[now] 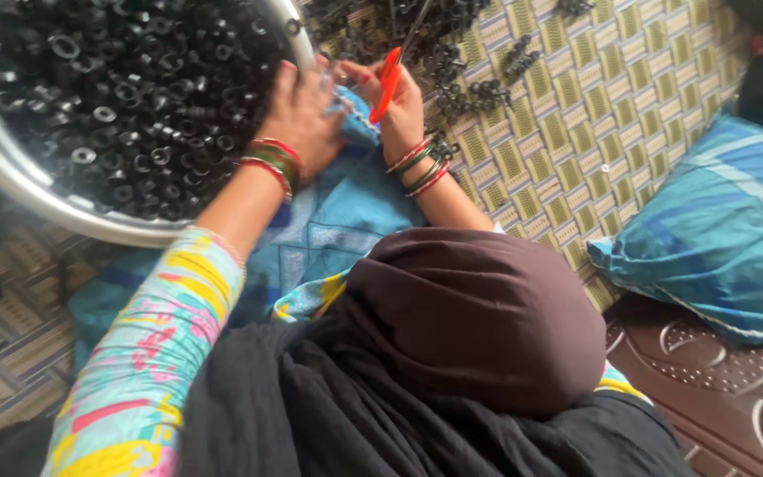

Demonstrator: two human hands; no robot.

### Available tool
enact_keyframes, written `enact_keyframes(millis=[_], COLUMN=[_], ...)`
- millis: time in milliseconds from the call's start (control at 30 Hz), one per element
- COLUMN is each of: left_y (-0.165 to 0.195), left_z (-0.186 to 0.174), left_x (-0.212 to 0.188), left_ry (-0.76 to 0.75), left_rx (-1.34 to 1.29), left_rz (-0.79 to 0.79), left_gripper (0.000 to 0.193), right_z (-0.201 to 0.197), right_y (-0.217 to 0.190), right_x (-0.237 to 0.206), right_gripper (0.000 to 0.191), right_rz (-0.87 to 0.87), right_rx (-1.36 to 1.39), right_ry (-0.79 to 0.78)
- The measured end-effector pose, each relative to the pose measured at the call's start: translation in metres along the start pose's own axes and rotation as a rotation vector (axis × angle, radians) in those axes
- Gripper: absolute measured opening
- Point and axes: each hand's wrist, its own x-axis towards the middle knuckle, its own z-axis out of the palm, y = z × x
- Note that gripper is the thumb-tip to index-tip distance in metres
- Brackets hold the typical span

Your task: The person sits on a mat and uses red-handled scissors to cut small black rubber pieces from a metal bowl. They pick up each piece, snip it, and drop the cut parts into the bowl, repeating this process continuously.

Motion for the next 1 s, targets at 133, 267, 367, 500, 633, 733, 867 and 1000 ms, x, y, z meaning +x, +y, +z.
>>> enact_keyframes(millis=[133,267,367,500,633,733,867,1000], left_y=[-0.044,-0.054,-0.045,-0.025,0.018,0.02,0.02,0.021], left_z=[-0.01,-0.016,-0.017,-0.01,0.019,0.03,0.045,0.063], left_x=[-0.004,-0.003,0.002,-0.008,-0.021,-0.04,-0.088,-0.113], left_ry=[0.222,0.173,0.225,0.376,0.342,0.382,0.339,0.283], left_rx=[0.155,-0.191,-0.32,-0.317,-1.648,-1.871,-1.765,-1.874], left_rz=[-0.154,-0.219,-0.288,-0.35,-0.384,-0.58,-0.571,-0.628], left_gripper=[0.035,0.053,0.067,0.044,0.039,0.03,0.034,0.031], right_z=[-0.011,-0.007,0.0,0.001,0.005,-0.015,-0.085,-0.112], right_y=[-0.006,-0.006,-0.004,-0.001,0.005,0.0,-0.007,0.023], right_x=[-0.008,-0.011,-0.01,-0.012,-0.023,-0.027,-0.059,-0.122], right_gripper=[0.015,0.02,0.023,0.025,0.024,0.053,0.027,0.056], right_rz=[0.054,0.002,0.089,0.17,0.033,-0.075,-0.067,-0.31], right_rx=[-0.215,-0.253,-0.295,-0.264,-0.866,-0.584,-0.649,-1.085], right_ry=[0.057,-0.217,-0.294,-0.247,-0.417,-0.623,0.229,0.304])
